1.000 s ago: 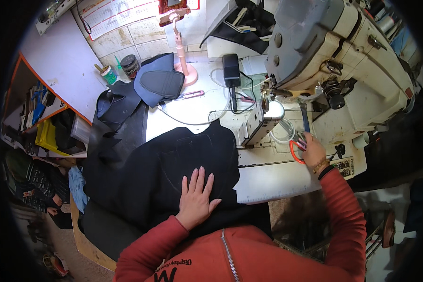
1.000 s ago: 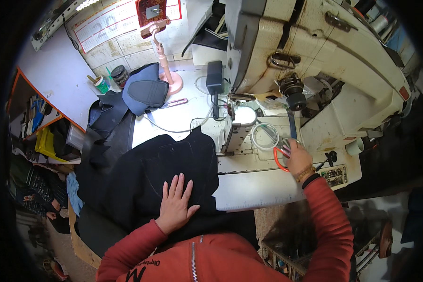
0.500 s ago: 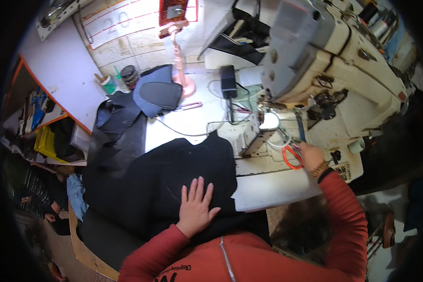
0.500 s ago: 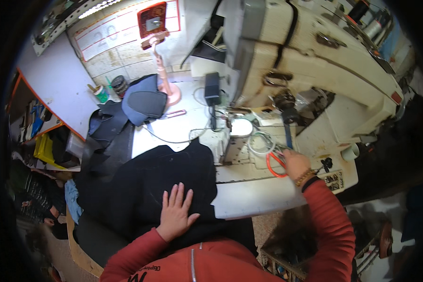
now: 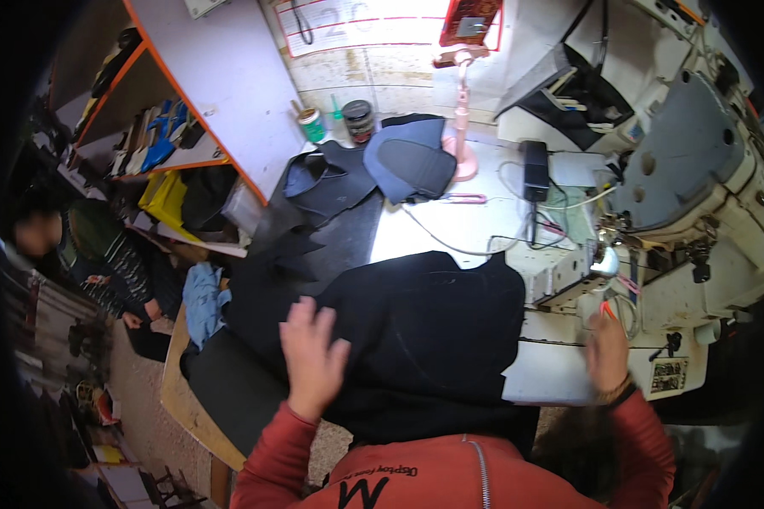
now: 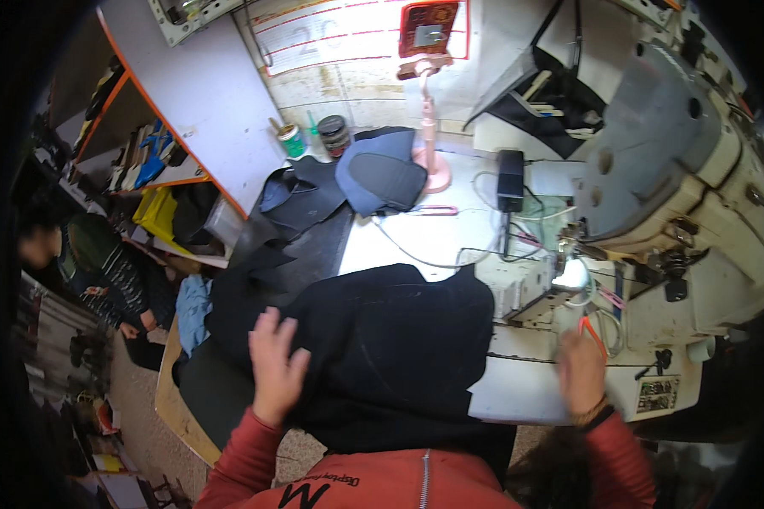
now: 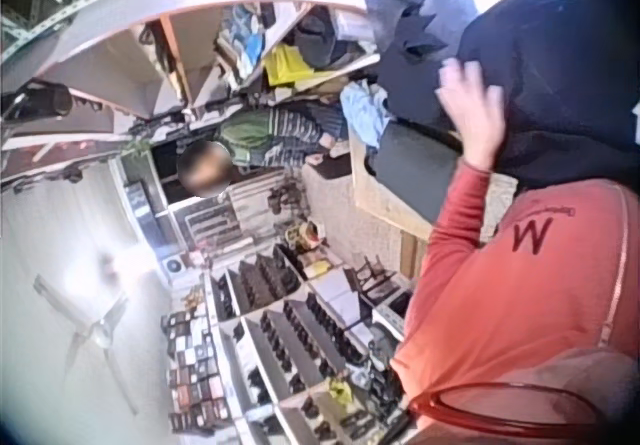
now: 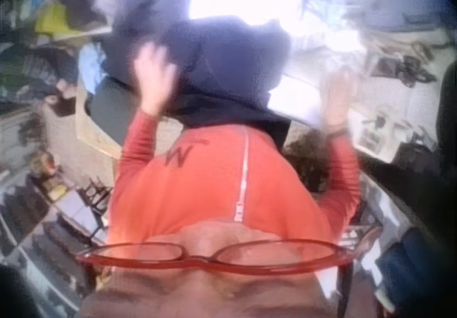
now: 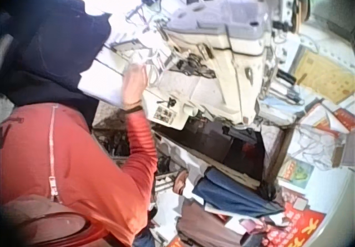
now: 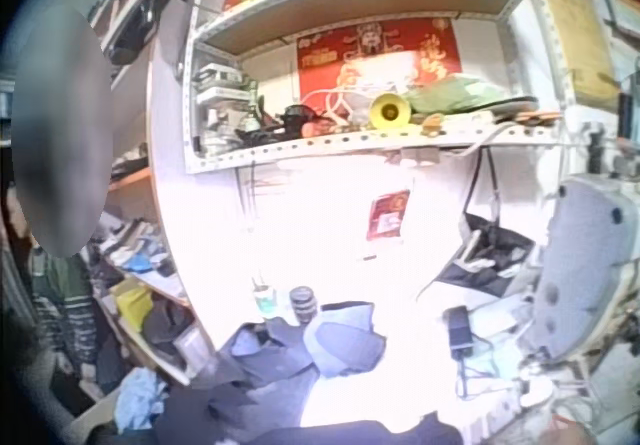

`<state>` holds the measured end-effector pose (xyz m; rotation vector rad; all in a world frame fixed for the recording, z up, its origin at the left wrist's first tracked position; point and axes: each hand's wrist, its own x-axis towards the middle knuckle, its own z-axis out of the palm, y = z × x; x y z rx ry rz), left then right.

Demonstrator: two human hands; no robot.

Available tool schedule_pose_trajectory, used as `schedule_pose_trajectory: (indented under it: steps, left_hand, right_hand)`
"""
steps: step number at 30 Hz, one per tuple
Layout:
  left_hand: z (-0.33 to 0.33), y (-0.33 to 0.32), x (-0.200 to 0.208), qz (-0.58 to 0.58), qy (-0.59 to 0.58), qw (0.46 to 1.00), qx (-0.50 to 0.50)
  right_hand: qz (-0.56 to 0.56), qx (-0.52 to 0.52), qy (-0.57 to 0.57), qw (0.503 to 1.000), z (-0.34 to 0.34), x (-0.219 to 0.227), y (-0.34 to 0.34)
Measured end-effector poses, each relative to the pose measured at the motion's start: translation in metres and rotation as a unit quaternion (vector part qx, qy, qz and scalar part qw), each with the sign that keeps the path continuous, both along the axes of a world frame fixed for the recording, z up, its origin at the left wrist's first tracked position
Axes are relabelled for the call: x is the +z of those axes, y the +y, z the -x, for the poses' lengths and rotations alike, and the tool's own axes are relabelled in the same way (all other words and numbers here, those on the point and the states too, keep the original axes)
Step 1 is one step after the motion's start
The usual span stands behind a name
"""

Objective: The person aligns a black fabric piece on a worktable, smooths it, and uses orange-handled shears to cut along a marked outline. The person then lifts and repositions the cut piece and compares it to a blue fabric piece.

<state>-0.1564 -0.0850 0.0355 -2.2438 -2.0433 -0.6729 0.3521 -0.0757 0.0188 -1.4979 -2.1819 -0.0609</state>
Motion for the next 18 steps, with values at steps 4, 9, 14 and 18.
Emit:
schedule_pose_trajectory:
  steps: [4, 9, 14, 18]
  left_hand:
    - [0.082, 0.0, -0.02, -0.009, -0.083, 0.978, 0.192]
    - [0.099, 0.012, -0.049, -0.059, -0.164, 0.957, 0.232]
    - [0.097, 0.028, -0.053, -0.012, -0.044, 0.952, 0.301]
    - [0.091, 0.037, -0.055, -0.037, -0.053, 0.968, 0.244]
  right_hand:
    - [0.015, 0.181, -0.01, 0.983, 0.088, -0.012, -0.019]
    - [0.059, 0.248, -0.044, 0.966, 0.135, -0.015, 0.006]
    - [0.086, 0.239, -0.031, 0.967, 0.139, -0.013, 0.014]
    - [0.082, 0.227, -0.017, 0.97, 0.14, -0.018, 0.013]
